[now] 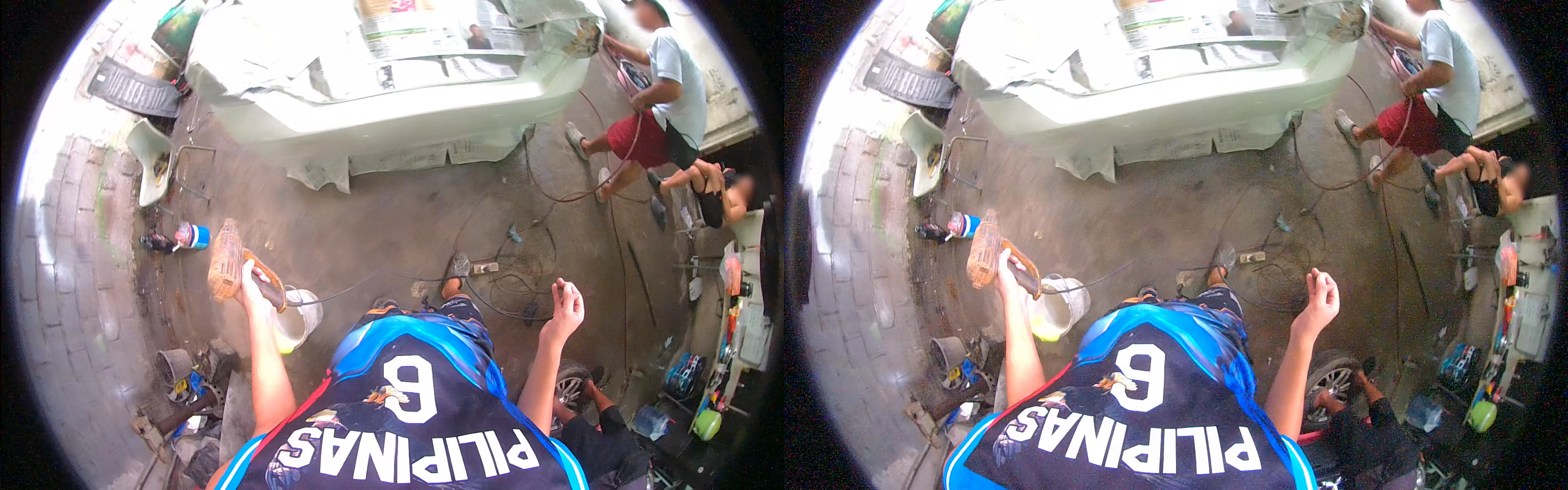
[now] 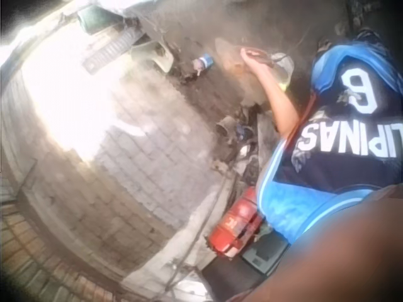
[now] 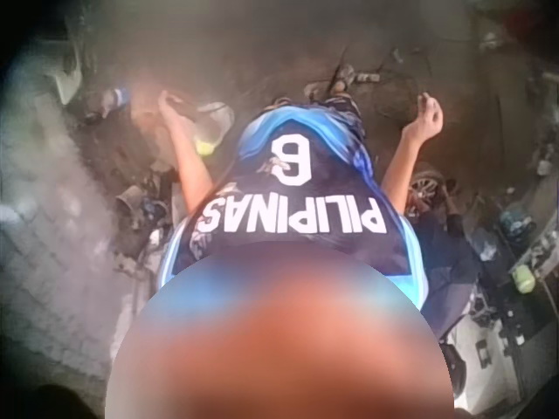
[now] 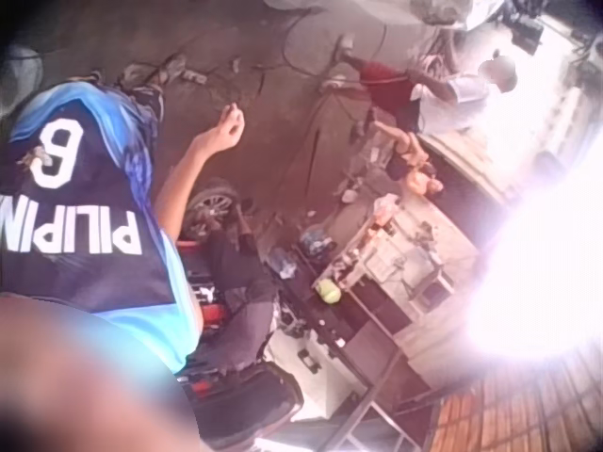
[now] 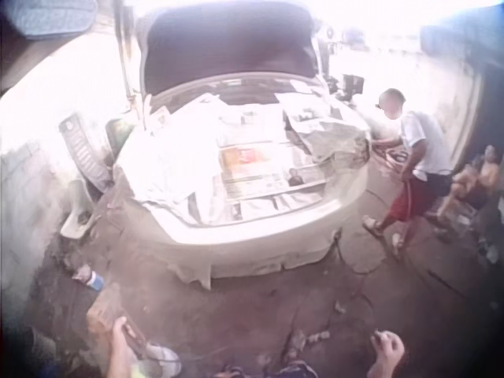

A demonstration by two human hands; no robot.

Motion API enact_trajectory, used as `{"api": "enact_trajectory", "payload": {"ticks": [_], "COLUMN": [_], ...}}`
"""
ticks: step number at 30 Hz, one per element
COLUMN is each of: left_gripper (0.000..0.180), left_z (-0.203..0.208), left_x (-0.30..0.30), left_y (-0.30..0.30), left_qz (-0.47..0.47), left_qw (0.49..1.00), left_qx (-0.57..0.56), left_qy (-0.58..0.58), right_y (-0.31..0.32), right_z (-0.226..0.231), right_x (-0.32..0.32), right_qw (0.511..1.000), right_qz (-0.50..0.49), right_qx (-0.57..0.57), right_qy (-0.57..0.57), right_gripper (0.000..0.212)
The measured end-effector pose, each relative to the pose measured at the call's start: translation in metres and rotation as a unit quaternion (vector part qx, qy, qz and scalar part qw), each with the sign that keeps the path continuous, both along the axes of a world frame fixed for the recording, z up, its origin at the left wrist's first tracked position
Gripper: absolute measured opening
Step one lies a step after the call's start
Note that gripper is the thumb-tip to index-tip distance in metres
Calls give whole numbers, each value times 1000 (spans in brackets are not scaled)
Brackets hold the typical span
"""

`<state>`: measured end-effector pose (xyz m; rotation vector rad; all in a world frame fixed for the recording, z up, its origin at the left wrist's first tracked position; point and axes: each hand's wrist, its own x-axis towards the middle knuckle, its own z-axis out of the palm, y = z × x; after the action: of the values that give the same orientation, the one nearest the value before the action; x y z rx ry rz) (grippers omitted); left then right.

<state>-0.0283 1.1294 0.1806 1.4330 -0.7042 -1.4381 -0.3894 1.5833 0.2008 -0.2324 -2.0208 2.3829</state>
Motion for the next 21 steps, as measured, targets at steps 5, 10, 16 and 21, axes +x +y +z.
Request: {"api": "enact_trajectory", "payload": {"ticks": [5,10,16,21], "left_gripper": [16,14,18,30], "left_z": [12,6,1,16], "left_x": [-118,-291,-529,-634], "left_y": [13,51,133,200], "left_qz": [-79,-243,-419,-554], "left_qw": [997,969,906,822], "left_qx": [6,20,16,46], "left_qy": [-7,34,58,124], "right_y": [52,84,130,170], "right_z": [-17,-22,-34,-55], "right_x": [-49,-94,-103,-108], "right_qw": [998,995,978,961], "right_qz": [-52,-71,-81,-114], "right_qx": [26,29,157,194], "right_qy": [-35,-68,-109,-161], "right_gripper": [12,11,15,12]}}
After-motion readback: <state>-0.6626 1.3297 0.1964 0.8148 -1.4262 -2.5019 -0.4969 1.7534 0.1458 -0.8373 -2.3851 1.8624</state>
